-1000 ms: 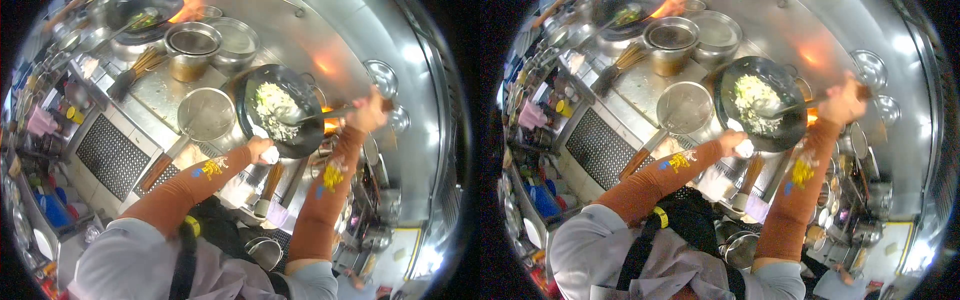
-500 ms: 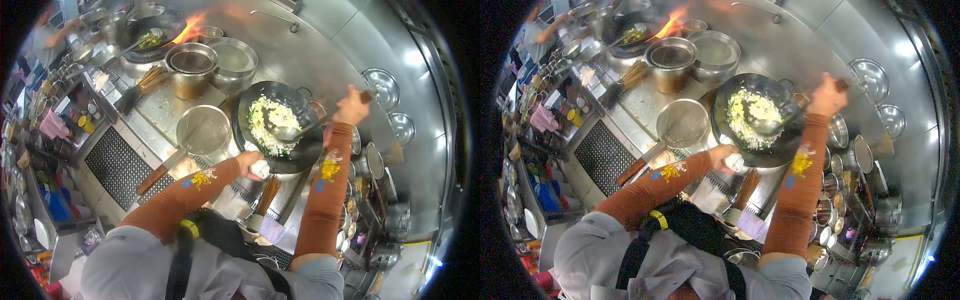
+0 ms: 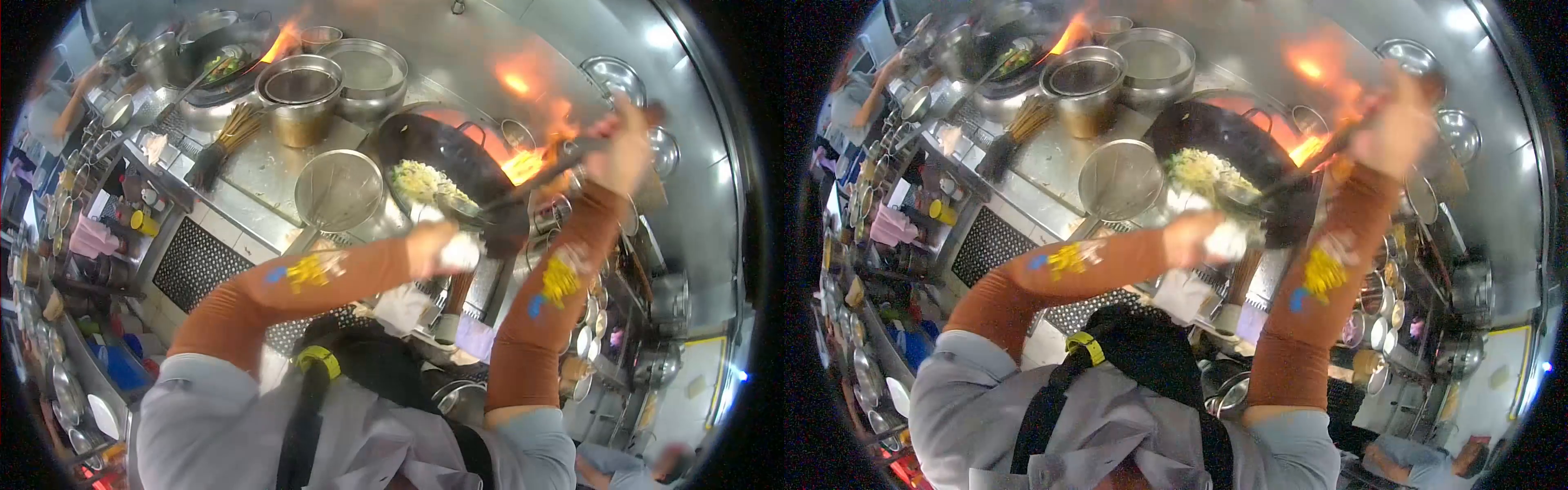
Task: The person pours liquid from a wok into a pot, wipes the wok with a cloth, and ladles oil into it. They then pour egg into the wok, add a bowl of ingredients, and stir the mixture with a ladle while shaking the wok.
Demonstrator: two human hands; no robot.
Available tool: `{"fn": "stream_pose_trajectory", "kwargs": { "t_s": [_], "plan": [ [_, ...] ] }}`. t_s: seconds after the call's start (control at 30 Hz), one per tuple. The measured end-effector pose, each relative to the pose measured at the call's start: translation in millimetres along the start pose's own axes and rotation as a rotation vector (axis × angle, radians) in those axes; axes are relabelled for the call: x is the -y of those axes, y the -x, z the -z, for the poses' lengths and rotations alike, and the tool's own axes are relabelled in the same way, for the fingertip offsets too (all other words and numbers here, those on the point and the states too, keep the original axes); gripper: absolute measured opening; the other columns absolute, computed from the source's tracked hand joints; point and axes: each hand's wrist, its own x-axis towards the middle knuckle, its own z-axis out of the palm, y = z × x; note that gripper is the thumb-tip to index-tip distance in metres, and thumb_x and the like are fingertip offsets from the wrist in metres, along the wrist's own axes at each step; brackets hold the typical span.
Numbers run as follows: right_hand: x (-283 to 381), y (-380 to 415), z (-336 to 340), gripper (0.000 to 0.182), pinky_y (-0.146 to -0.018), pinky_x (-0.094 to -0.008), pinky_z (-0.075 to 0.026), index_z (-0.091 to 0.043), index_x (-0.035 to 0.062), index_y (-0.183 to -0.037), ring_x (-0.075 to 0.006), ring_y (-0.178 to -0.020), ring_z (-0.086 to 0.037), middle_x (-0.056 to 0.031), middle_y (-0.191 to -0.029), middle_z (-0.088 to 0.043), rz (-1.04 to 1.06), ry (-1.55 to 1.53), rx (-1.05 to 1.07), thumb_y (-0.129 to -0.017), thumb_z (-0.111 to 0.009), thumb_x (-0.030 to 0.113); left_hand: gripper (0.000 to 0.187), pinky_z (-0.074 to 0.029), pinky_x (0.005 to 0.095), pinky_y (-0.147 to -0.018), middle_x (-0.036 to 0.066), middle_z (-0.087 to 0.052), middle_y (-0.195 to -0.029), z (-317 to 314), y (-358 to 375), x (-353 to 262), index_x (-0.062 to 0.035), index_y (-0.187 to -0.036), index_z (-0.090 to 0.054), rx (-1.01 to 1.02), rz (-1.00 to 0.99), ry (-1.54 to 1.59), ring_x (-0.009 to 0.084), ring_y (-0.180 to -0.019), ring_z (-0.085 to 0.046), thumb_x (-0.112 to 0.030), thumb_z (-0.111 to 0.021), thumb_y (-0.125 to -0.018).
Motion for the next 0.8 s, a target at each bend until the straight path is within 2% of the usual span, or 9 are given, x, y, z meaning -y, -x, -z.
{"fn": "stream_pose_trajectory", "kwargs": {
  "t_s": [0.07,0.17,0.2,0.33,0.4,0.5,0.57,0.6,0.8],
  "plan": [
    [-60,5,-19,0.012,-0.049,-0.0265,-0.042,-0.057,0.0020,-0.079,-0.0116,-0.052,-0.047,-0.0016,-0.059,-0.048,-0.152,0.152,-0.102,-0.080,-0.064,0.011,0.023,-0.058,0.0439,-0.071,0.016,-0.065,-0.095,23,-35,7,-0.0032,-0.109,-0.052,-0.043,-0.064,-0.079,0.0285,-0.081,-0.067,-0.021,-0.045,-0.097],
    [-89,-44,-1,0.015,-0.048,-0.0275,-0.041,-0.056,0.0035,-0.076,-0.0131,-0.048,-0.045,-0.0001,-0.056,-0.047,0.091,0.161,-0.165,-0.078,-0.067,0.013,0.024,-0.058,0.0441,-0.066,0.019,-0.064,-0.089,114,-86,82,0.0035,-0.109,-0.051,0.219,-0.192,-0.165,0.0290,-0.075,-0.066,-0.015,-0.043,-0.096],
    [-60,-49,1,0.016,-0.048,-0.0286,-0.041,-0.056,0.0030,-0.076,-0.0142,-0.048,-0.046,-0.0007,-0.056,-0.048,-0.005,0.181,-0.144,-0.079,-0.067,0.015,0.020,-0.058,0.0455,-0.069,0.018,-0.064,-0.090,77,-9,61,0.0030,-0.108,-0.052,0.008,0.044,-0.026,0.0293,-0.079,-0.066,-0.010,-0.045,-0.095],
    [10,-48,1,0.020,-0.052,-0.0318,-0.044,-0.060,-0.0008,-0.081,-0.0167,-0.054,-0.052,-0.0043,-0.059,-0.052,0.068,0.106,-0.077,-0.081,-0.063,0.018,0.017,-0.058,0.0480,-0.075,0.017,-0.063,-0.099,25,57,29,0.0021,-0.106,-0.052,-0.054,0.066,-0.026,0.0300,-0.087,-0.066,-0.007,-0.048,-0.092],
    [-34,-34,-11,0.019,-0.054,-0.0318,-0.045,-0.060,-0.0012,-0.081,-0.0168,-0.055,-0.053,-0.0042,-0.060,-0.052,0.194,0.522,-0.162,-0.080,-0.064,0.017,0.016,-0.058,0.0454,-0.075,0.014,-0.063,-0.101,0,30,-6,-0.0007,-0.103,-0.053,-0.047,0.048,-0.023,0.0274,-0.086,-0.067,-0.013,-0.051,-0.093],
    [-127,-25,-24,0.014,-0.045,-0.0316,-0.042,-0.060,-0.0008,-0.082,-0.0168,-0.050,-0.052,-0.0031,-0.066,-0.055,0.353,0.129,-0.257,-0.080,-0.063,0.013,0.017,-0.059,0.0454,-0.073,0.013,-0.063,-0.101,67,-69,32,-0.0010,-0.106,-0.053,0.163,-0.105,-0.096,0.0249,-0.085,-0.066,-0.013,-0.048,-0.095],
    [-89,-45,-11,0.013,-0.043,-0.0293,-0.042,-0.059,0.0008,-0.080,-0.0147,-0.050,-0.052,-0.0025,-0.065,-0.053,0.064,0.148,-0.204,-0.080,-0.063,0.014,0.019,-0.058,0.0411,-0.071,0.013,-0.064,-0.099,69,-29,55,-0.0002,-0.110,-0.054,-0.105,-0.082,-0.051,0.0221,-0.084,-0.065,-0.010,-0.049,-0.095],
    [-64,-53,-2,0.013,-0.042,-0.0282,-0.042,-0.059,0.0015,-0.080,-0.0137,-0.049,-0.051,-0.0021,-0.064,-0.052,-0.081,0.168,-0.169,-0.080,-0.063,0.014,0.022,-0.058,0.0405,-0.069,0.014,-0.064,-0.097,87,-23,67,0.0012,-0.112,-0.054,0.059,-0.044,0.022,0.0240,-0.081,-0.066,-0.009,-0.049,-0.094],
    [-20,-1,-40,0.013,-0.036,-0.0263,-0.036,-0.055,0.0064,-0.074,-0.0110,-0.040,-0.042,-0.0005,-0.058,-0.048,0.013,0.227,-0.146,-0.080,-0.064,0.013,0.023,-0.057,0.0475,-0.074,0.013,-0.065,-0.092,4,28,-12,-0.0037,-0.099,-0.055,0.072,-0.005,0.044,0.0293,-0.081,-0.067,-0.025,-0.046,-0.097]
  ]
}}
